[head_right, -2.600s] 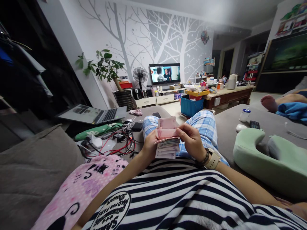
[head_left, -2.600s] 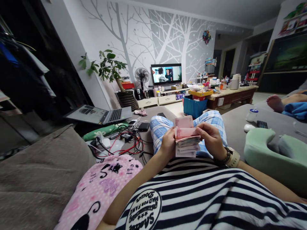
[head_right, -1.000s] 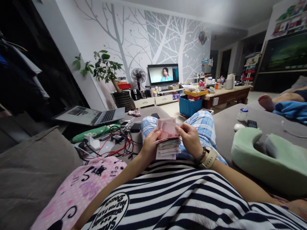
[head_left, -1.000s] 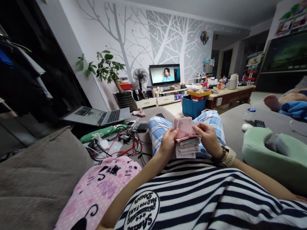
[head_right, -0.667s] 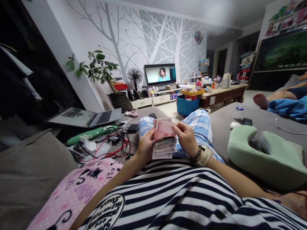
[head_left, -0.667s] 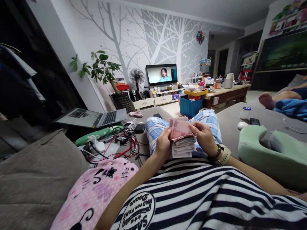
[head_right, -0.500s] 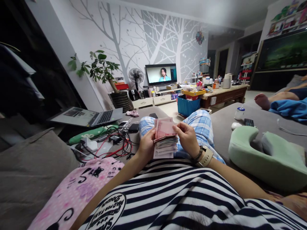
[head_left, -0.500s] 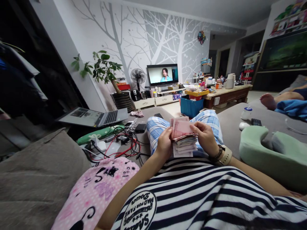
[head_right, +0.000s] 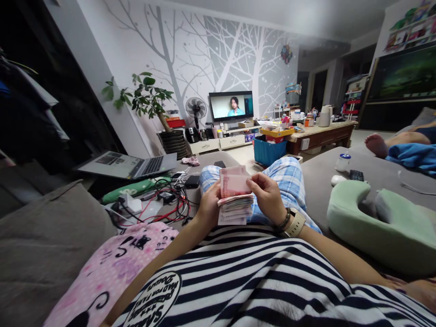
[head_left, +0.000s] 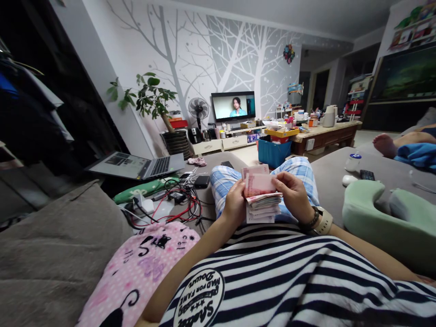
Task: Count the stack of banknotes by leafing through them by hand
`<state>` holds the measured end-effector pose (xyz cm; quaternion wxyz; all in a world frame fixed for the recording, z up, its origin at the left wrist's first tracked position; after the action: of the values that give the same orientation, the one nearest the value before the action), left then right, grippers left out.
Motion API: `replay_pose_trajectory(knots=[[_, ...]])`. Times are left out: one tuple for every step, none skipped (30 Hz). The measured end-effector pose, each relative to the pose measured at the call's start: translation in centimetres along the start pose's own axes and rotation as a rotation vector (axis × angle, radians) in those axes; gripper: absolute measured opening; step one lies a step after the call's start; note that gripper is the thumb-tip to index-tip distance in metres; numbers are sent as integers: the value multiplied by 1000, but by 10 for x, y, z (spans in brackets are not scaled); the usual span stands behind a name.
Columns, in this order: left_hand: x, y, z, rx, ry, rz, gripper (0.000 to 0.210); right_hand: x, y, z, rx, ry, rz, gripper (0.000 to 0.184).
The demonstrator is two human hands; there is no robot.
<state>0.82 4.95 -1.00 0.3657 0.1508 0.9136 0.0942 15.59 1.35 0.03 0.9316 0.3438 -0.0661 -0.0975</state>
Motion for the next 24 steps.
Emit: replay_pose_trajectory(knots=[[0, 0, 0, 4, -7, -2, 13, 0, 0, 0, -2, 1, 1, 25], [0, 0, 0, 8, -13, -7, 14, 0, 0, 1, -5, 3, 0, 25], [1, 0, 0, 12, -19, -11, 15, 0, 0, 1, -5, 3, -1, 26], [1, 0, 0, 17, -25, -16, 16, 0, 0, 1, -5, 0, -2, 26], [1, 0, 1, 22, -32, -19, 16, 0, 0, 1, -3, -7, -5, 26], [2, 0, 1, 28, -36, -23, 16, 0, 0, 1, -1, -15, -6, 27], [2, 0, 1, 32, -37, -26, 15, 0, 0, 1, 2, -25, -6, 27], [2, 0, 1, 33, -36, -27, 14, 0, 0, 1, 7, -34, -5, 27], [3, 0, 1, 33, -34, -26, 14, 0, 0, 1, 12, -42, -5, 28], [2, 0, 1, 32, -33, -25, 14, 0, 0, 1, 18, -50, -7, 28], [2, 0, 1, 30, -31, -23, 13, 0, 0, 1, 22, -57, -8, 28], [2, 0, 1, 28, -28, -23, 13, 0, 0, 1, 26, -64, -8, 28], [1, -1, 0, 28, -26, -22, 14, 0, -1, 1, 28, -69, -6, 28], [1, -1, 0, 28, -24, -22, 14, 0, -1, 1, 30, -71, -4, 28], [1, -1, 0, 25, -21, -19, 15, 0, -1, 2, 33, -71, -1, 27], [0, -1, 0, 22, -20, -13, 15, 0, -1, 2, 36, -69, 2, 27], [0, -1, -1, 20, -21, -4, 16, -1, -1, 3, 39, -65, 6, 27], [0, -1, -1, 20, -22, 4, 17, -1, -2, 3, 42, -60, 8, 26], [0, -1, -1, 21, -23, 11, 17, -1, -2, 4, 43, -57, 11, 26], [0, -1, 0, 21, -22, 15, 18, -1, -2, 4, 42, -56, 14, 26], [0, 0, 0, 23, -20, 15, 19, -1, -2, 4, 41, -55, 18, 26], [0, 0, 0, 26, -16, 13, 20, -1, -2, 4, 38, -52, 20, 26], [1, 0, 1, 29, -12, 10, 21, -1, -3, 4, 35, -47, 23, 26], [1, 0, 1, 32, -9, 7, 22, -1, -3, 4, 34, -42, 25, 26]])
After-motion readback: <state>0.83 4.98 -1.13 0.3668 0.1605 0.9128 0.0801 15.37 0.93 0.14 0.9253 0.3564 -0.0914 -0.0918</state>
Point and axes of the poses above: each hand's wrist, its own y-axis towards the middle knuckle, its own x-axis out of the back of the hand, z = x × y, the point moved 4 cm from there along y, towards the middle knuckle, and after that the axes turned 10 degrees about -y, right-handed, at the moved point
